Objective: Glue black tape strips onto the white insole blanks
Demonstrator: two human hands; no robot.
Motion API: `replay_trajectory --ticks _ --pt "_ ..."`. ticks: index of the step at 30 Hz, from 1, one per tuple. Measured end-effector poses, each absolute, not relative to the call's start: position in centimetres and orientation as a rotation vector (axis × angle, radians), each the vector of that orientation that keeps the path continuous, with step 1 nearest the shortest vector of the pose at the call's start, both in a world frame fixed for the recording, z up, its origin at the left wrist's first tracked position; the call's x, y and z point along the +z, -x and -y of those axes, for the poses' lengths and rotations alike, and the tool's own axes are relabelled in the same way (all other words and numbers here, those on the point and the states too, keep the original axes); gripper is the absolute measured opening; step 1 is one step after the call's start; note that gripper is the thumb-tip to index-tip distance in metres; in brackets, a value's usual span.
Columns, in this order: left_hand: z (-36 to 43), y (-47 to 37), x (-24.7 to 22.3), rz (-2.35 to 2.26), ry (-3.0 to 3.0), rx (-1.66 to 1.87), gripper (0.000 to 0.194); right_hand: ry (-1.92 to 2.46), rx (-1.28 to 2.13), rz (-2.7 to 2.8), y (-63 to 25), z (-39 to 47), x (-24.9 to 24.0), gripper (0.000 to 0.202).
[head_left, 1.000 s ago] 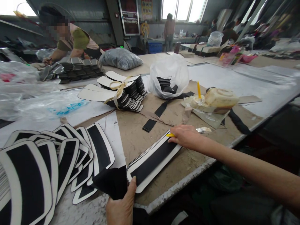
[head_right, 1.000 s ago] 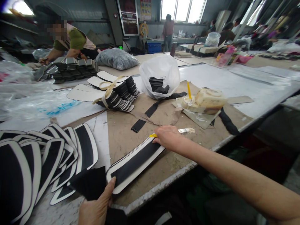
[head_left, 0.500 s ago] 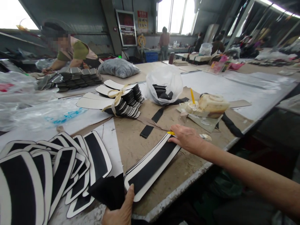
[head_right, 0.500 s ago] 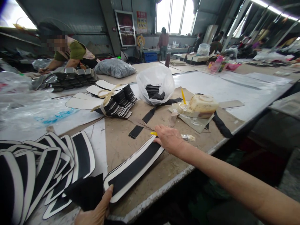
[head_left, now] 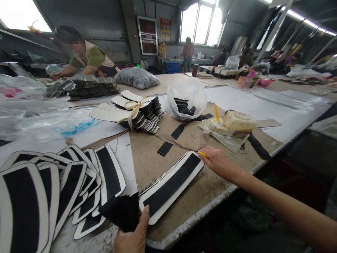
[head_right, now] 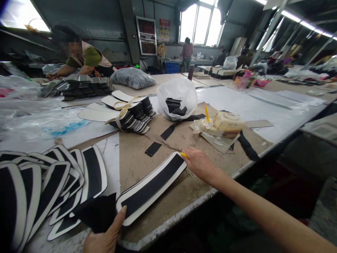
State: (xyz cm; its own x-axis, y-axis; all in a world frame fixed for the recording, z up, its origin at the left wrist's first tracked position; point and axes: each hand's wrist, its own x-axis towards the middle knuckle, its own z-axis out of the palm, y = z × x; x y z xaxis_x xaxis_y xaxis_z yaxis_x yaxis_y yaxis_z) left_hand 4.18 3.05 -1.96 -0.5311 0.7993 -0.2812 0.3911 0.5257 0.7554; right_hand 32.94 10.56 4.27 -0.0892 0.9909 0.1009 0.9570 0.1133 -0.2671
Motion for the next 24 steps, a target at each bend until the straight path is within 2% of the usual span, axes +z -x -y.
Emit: replay_trajectory --ticks 4,9,11,16,24 --pt "-3.4 -4.7 -1.2 -2.093 -0.713 0.899 0.045 1.929 0.31 1.998 -32.8 -10.8 4.7 0.023" --pt "-3.1 -4.6 -0.9 -1.809 -0.696 1.047 0.049 1.953 0.98 1.724 -32.7 -11.1 5.7 0.034" --pt "-3.0 -4.4 -1.0 -1.721 -0.685 1.117 0.046 1.956 1.151 1.597 -32.6 -10.9 6.0 0.039" --pt "-2.9 -4.1 -1.5 -1.701 -0.678 1.212 0.043 1.913 1.19 1.424 -32.4 -10.1 7.1 0.044" --pt "-2.3 -4.4 -0.6 -1.645 -0.594 1.378 0.04 1.808 1.163 1.161 -32.8 -9.1 8.2 0.038"
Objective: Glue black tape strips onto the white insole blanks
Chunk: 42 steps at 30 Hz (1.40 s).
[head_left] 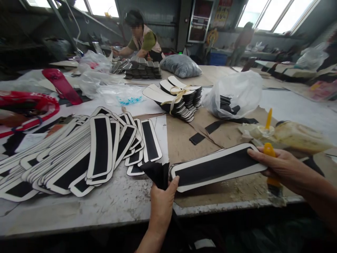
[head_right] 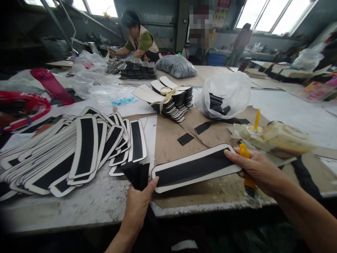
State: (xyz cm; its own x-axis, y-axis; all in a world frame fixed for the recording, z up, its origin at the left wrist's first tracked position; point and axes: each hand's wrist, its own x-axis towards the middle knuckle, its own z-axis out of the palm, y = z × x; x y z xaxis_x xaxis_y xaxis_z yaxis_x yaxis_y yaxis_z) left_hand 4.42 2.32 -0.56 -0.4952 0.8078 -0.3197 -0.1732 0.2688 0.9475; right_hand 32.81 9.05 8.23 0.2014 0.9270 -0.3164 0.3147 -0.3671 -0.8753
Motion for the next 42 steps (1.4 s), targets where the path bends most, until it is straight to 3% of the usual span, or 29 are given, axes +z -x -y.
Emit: replay_trajectory --ticks 31,37,42 --pt "1.0 -1.8 2.7 -1.343 -0.511 1.471 0.05 1.786 1.15 1.243 -29.7 -5.0 8.4 0.041" --pt "1.5 -1.7 3.5 -1.31 -0.395 1.34 0.044 1.632 1.282 1.204 -29.8 -4.4 7.9 0.034" --pt "1.7 -1.7 3.4 -1.323 -0.383 1.402 0.044 1.672 1.331 1.212 -29.7 -4.1 7.3 0.041"
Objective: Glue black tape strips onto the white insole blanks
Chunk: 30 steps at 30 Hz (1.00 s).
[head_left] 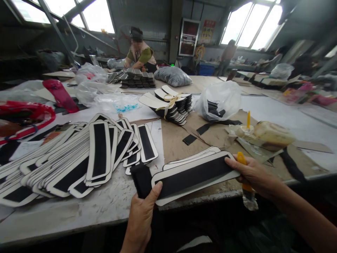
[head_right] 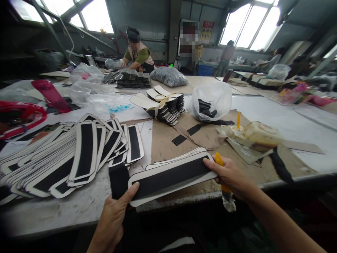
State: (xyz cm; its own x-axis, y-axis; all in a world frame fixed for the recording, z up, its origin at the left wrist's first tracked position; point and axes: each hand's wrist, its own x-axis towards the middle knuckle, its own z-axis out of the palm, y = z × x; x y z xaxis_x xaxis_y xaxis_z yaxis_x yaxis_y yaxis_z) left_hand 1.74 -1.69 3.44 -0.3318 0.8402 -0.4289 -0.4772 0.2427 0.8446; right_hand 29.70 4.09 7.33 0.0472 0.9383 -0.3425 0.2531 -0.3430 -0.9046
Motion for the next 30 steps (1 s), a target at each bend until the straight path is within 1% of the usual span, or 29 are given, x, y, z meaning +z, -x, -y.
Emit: replay_trajectory --ticks 7,10,12,14,16,18,21,24,27,30 --pt "1.2 -1.1 3.6 -1.558 -0.33 1.311 0.051 1.608 1.353 1.262 -29.5 -3.9 7.4 0.04" --pt "0.8 -1.1 4.2 -1.701 -0.481 1.383 0.054 1.575 1.377 1.25 -29.9 -3.9 7.1 0.04" --pt "0.7 -1.3 4.7 -1.75 -0.561 1.437 0.053 1.563 1.39 1.24 -30.1 -3.8 6.8 0.041" --pt "0.8 -1.6 5.1 -1.707 -0.485 1.416 0.05 1.522 1.417 1.221 -30.1 -3.6 6.6 0.04" --pt "1.0 -1.9 5.2 -1.591 -0.291 1.315 0.047 1.45 1.448 1.204 -30.1 -3.5 6.5 0.039" --pt "1.1 -2.2 5.2 -1.481 -0.167 1.232 0.048 1.408 1.454 1.195 -30.0 -3.3 6.5 0.038" --pt "1.0 -2.2 4.9 -1.46 -0.235 1.24 0.053 1.434 1.416 1.236 -30.1 -3.3 6.6 0.036" --pt "0.8 -2.2 4.6 -1.504 -0.292 1.248 0.056 1.504 1.295 1.383 -30.4 -3.5 6.6 0.035" --pt "0.8 -2.1 4.6 -1.494 -0.281 1.241 0.053 1.585 1.197 1.5 -30.8 -3.8 6.3 0.037" --pt "0.9 -2.0 4.4 -1.431 -0.263 1.203 0.047 1.59 1.241 1.497 -31.2 -4.0 6.0 0.037"
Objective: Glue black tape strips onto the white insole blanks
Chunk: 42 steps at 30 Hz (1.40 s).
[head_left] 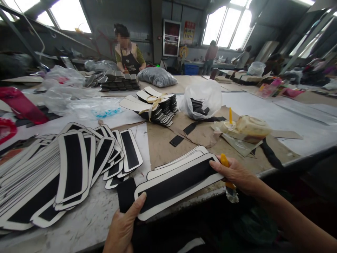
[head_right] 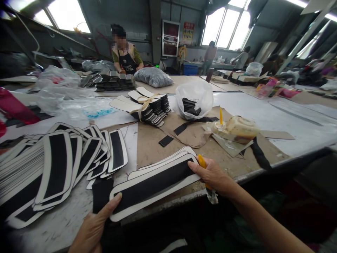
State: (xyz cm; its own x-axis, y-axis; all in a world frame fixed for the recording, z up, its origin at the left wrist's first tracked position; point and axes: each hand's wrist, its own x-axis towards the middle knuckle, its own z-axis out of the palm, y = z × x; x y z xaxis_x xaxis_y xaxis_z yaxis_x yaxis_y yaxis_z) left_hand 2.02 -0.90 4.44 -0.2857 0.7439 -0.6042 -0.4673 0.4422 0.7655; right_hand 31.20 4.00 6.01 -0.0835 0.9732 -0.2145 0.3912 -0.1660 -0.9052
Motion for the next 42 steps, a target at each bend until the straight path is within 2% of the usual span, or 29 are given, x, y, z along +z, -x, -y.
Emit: replay_trajectory --ticks 7,14,19,23,28,35,38,42 --pt "1.3 -1.3 2.9 -1.362 -0.199 1.196 0.053 1.542 1.424 1.375 -31.2 -3.9 6.1 0.039" --pt "1.2 -1.6 3.7 -1.325 -0.245 1.293 0.054 1.518 1.459 1.382 -31.3 -3.9 6.3 0.033" --pt "1.6 -1.6 3.6 -1.304 -0.193 1.29 0.054 1.337 1.634 1.086 -30.8 -3.3 6.3 0.024" --pt "1.9 -1.6 3.3 -1.318 -0.066 1.316 0.056 1.28 1.719 0.838 -30.2 -2.8 6.4 0.025" --pt "1.7 -1.8 3.8 -1.292 0.017 1.22 0.051 1.279 1.667 0.794 -30.0 -2.9 6.1 0.03" --pt "0.9 -1.2 3.8 -1.566 -0.195 1.229 0.052 1.372 1.505 1.152 -29.8 -3.5 5.6 0.047" --pt "1.0 -0.8 3.3 -1.636 -0.228 1.168 0.051 1.442 1.475 1.227 -29.8 -3.6 5.4 0.045" --pt "1.6 -0.9 3.0 -1.424 -0.242 1.241 0.05 1.594 1.421 1.26 -29.9 -3.5 5.2 0.038"
